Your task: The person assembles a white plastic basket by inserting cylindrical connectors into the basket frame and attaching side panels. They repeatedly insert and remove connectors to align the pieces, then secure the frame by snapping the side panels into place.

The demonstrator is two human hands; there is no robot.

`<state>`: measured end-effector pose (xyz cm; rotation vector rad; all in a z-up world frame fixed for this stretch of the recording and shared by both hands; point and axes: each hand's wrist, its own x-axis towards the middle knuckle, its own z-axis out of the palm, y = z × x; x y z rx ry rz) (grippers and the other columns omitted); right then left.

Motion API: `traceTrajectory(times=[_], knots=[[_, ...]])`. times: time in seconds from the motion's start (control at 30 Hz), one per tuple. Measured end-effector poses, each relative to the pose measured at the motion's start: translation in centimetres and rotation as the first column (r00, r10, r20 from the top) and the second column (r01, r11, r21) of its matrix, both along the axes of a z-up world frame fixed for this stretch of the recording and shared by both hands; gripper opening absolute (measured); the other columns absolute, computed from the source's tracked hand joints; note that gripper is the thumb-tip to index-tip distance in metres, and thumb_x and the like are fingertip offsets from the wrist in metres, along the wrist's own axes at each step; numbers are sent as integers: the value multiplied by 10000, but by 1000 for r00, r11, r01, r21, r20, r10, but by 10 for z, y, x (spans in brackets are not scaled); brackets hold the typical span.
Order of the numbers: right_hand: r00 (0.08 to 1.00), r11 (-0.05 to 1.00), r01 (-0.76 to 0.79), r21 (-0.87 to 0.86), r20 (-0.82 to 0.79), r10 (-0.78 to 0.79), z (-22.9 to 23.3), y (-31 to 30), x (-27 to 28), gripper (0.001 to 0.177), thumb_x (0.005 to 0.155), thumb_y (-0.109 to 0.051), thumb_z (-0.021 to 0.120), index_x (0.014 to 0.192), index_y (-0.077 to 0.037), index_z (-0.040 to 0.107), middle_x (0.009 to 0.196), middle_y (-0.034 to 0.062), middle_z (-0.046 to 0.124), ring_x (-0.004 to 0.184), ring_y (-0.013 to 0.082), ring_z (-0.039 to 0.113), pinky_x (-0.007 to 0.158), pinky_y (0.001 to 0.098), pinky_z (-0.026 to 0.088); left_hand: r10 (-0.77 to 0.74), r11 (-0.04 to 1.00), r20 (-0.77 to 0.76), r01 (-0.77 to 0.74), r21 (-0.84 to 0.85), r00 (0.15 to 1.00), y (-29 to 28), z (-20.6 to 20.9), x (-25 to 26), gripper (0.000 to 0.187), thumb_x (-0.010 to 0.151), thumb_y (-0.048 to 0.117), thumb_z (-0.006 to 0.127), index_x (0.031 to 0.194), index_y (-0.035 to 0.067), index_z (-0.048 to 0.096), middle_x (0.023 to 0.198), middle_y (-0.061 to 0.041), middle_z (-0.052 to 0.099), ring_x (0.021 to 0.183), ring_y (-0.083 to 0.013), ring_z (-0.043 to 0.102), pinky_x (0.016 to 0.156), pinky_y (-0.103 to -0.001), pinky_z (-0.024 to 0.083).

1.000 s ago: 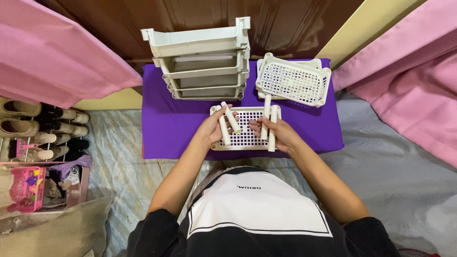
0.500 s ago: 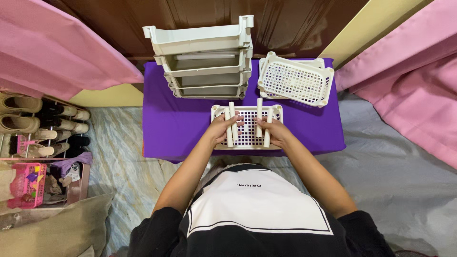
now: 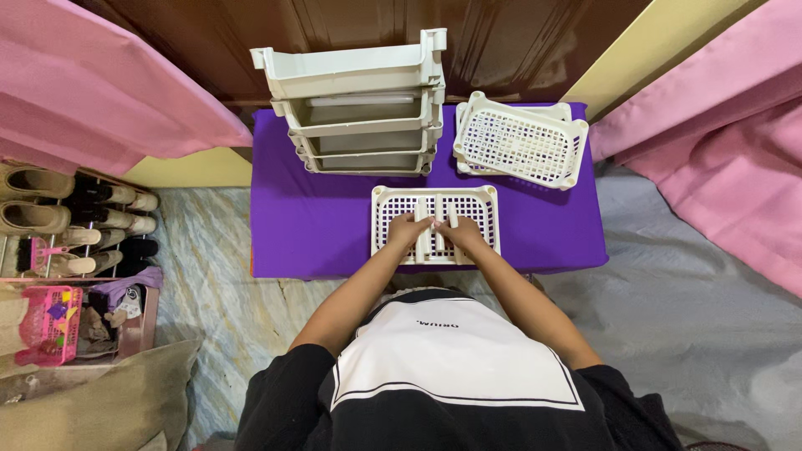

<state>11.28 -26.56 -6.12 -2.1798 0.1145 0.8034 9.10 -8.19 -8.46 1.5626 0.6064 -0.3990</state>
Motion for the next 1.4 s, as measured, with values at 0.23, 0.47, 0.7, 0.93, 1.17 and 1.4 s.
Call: traceTrajectory(times=[0.23,0.47,0.7,0.93,1.17,1.4], knots=[[982,981,-140,-133,107,155,-4,3,6,590,898,-622,673,811,-42,736,630,103,676,576,247,680,621,408,531,-132,932,109,86,353,985,3,25,-5,425,697,338,900,898,-15,778,804,-162,769,689,-245,731,667,-358,569],[995,999,32,-6,89,-32,-15,-12,9,426,846,-468,715,903,-46,744,737,112,726,654,224,700,646,400,546,-62,935,187,-8,353,980,3,14,-8,430,725,280,880,981,-27,724,867,-136,777,741,-221,763,695,-337,610],[966,882,256,395,-138,-219,3,-34,14,344,1010,-285,623,1072,52,649,847,109,697,656,175,625,609,362,522,-51,940,165,-8,340,985,16,19,-12,407,757,219,852,1055,-16,704,932,-144,772,783,-220,758,715,-340,608],[951,951,87,298,259,-168,47,-51,9,455,1015,-239,561,1403,-108,364,837,68,596,574,152,575,525,343,494,-26,952,234,-47,304,972,20,39,-15,483,767,178,836,1125,14,556,832,-134,727,699,-255,721,645,-385,585],[970,593,191,782,-58,-236,55,-91,21,454,1043,-130,468,1492,-82,513,1008,28,616,876,90,629,773,278,565,-179,945,278,87,316,944,24,33,-15,395,817,175,815,1079,37,553,883,-139,725,781,-242,728,678,-395,591],[869,581,153,799,171,-465,64,-97,33,487,949,7,644,1334,-138,384,1018,30,620,873,87,603,712,250,508,-236,892,320,74,446,917,24,50,-25,388,823,199,784,1110,9,605,971,-177,737,826,-280,736,762,-391,585]])
